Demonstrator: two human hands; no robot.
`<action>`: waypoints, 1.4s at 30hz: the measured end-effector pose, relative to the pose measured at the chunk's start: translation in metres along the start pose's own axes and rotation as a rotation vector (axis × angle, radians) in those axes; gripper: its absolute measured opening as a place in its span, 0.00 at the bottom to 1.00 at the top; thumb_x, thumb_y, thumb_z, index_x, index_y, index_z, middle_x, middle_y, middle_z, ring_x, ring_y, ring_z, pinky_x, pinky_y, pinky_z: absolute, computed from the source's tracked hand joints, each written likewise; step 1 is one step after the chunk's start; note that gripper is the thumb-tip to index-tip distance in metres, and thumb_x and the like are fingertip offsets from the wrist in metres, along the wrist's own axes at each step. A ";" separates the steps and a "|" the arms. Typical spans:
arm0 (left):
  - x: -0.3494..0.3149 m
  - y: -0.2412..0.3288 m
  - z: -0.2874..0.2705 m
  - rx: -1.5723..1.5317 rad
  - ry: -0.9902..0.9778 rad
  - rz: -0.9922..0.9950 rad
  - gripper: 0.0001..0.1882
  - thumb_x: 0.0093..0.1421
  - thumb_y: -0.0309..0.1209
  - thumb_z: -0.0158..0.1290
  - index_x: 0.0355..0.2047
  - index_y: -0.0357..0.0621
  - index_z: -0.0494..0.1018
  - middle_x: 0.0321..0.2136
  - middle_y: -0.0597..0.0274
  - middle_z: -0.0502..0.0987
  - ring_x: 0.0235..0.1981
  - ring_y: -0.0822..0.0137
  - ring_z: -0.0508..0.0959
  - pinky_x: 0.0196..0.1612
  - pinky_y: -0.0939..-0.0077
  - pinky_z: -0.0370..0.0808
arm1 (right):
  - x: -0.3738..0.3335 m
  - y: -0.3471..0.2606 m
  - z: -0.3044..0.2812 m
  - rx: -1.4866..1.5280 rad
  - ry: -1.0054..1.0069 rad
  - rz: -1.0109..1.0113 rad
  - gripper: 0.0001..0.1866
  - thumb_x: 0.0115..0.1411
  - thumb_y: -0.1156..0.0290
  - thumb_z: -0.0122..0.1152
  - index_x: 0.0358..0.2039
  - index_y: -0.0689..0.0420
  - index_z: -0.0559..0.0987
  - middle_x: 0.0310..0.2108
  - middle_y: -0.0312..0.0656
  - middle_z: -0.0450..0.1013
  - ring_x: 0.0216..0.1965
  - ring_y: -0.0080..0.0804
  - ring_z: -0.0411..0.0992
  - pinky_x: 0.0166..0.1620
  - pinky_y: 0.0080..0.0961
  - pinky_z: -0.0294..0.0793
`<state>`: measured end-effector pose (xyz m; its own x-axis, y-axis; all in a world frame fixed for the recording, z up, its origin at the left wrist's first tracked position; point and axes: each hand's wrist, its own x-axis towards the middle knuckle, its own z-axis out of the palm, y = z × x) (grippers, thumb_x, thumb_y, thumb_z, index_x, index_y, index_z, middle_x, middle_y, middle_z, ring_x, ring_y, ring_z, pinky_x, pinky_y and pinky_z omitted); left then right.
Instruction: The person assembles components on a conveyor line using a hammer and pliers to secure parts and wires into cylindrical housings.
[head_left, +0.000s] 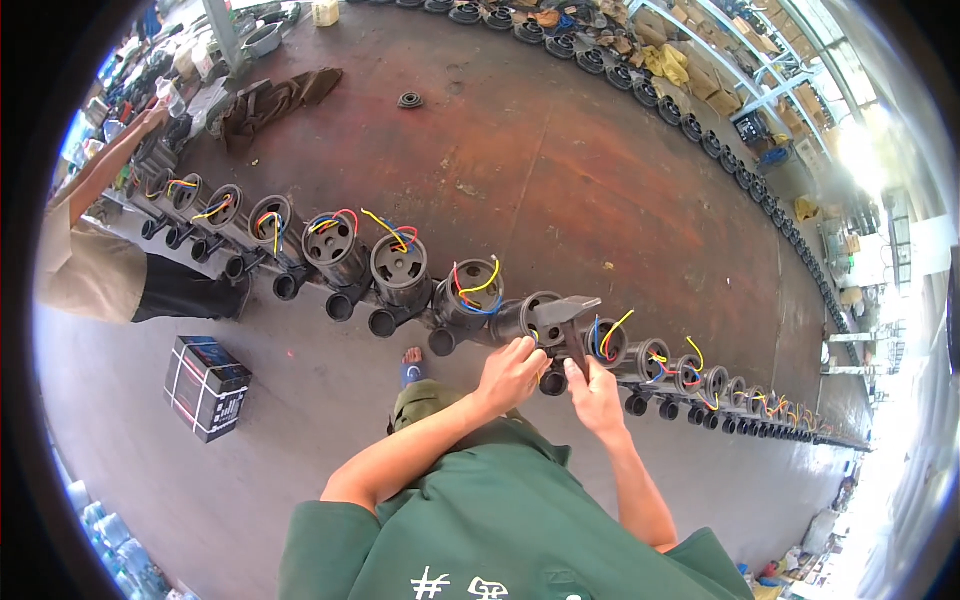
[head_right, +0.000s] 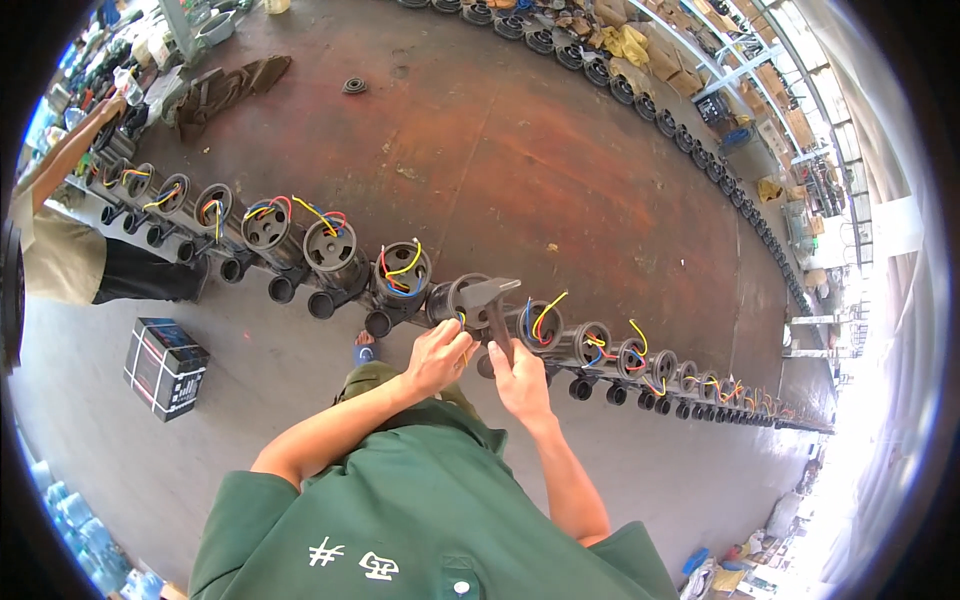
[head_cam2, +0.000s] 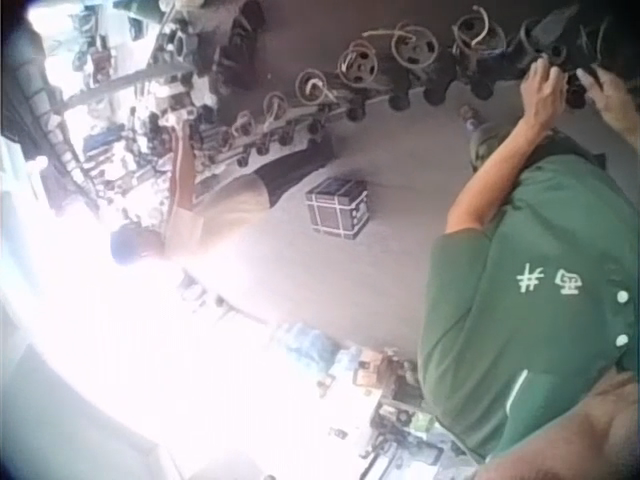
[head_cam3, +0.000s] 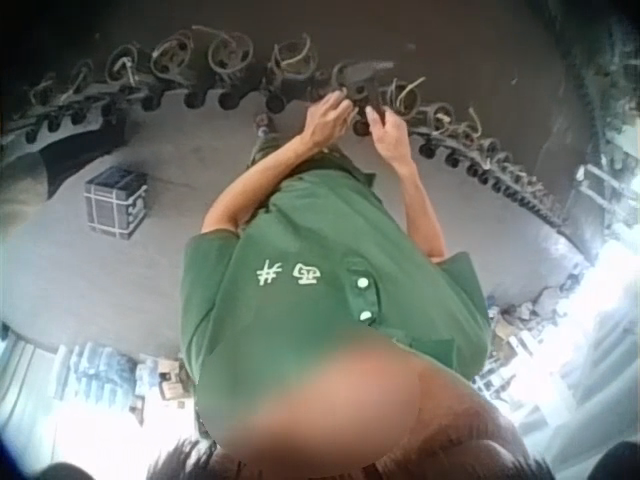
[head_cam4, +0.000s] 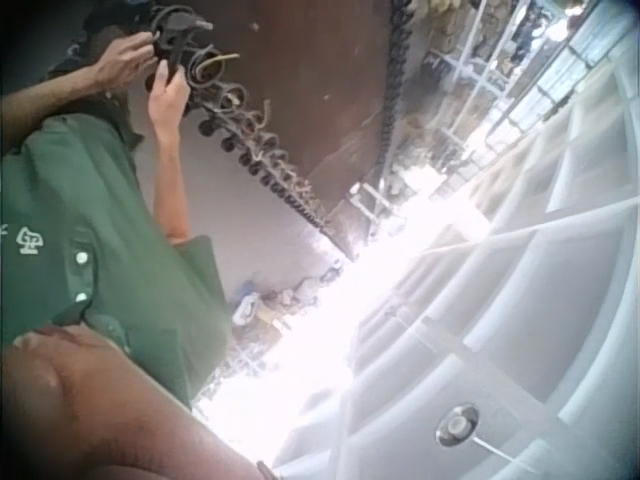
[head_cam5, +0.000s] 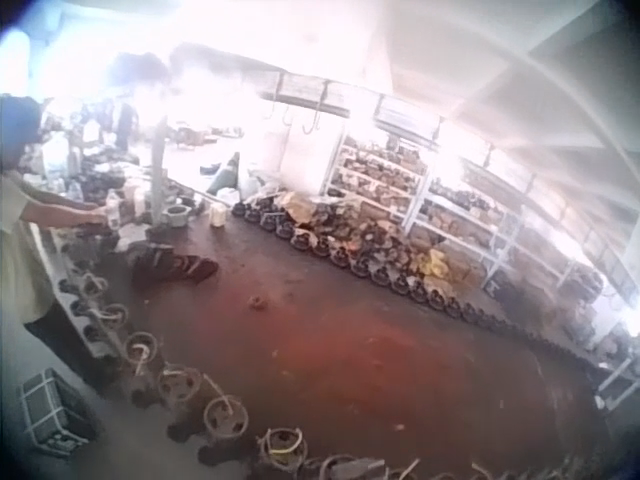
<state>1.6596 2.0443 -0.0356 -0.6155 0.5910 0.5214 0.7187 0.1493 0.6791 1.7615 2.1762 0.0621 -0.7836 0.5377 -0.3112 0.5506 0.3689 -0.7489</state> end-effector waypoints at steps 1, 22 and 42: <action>0.000 -0.001 0.000 -0.002 0.001 0.005 0.11 0.55 0.30 0.63 0.27 0.46 0.70 0.29 0.60 0.67 0.31 0.60 0.74 0.30 0.65 0.74 | 0.005 0.013 0.005 -0.126 0.049 -0.153 0.19 0.71 0.56 0.57 0.32 0.60 0.76 0.21 0.31 0.70 0.21 0.17 0.65 0.26 0.22 0.67; -0.001 -0.037 0.004 -0.041 -0.035 0.312 0.13 0.57 0.31 0.63 0.25 0.49 0.67 0.21 0.65 0.63 0.24 0.64 0.71 0.38 0.68 0.67 | -0.003 -0.044 -0.023 0.255 -0.079 0.223 0.18 0.71 0.56 0.56 0.31 0.58 0.76 0.21 0.28 0.68 0.21 0.15 0.64 0.25 0.21 0.65; -0.001 -0.039 0.006 -0.078 -0.077 0.297 0.09 0.51 0.28 0.61 0.31 0.50 0.71 0.25 0.67 0.68 0.29 0.65 0.74 0.40 0.67 0.66 | 0.005 0.036 0.031 -0.172 0.135 -0.103 0.20 0.69 0.54 0.57 0.31 0.59 0.77 0.20 0.33 0.71 0.20 0.22 0.69 0.24 0.25 0.67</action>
<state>1.6344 2.0429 -0.0654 -0.3535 0.6586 0.6642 0.8347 -0.0984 0.5418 1.7684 2.1688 0.0156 -0.7988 0.5829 -0.1486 0.5196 0.5443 -0.6586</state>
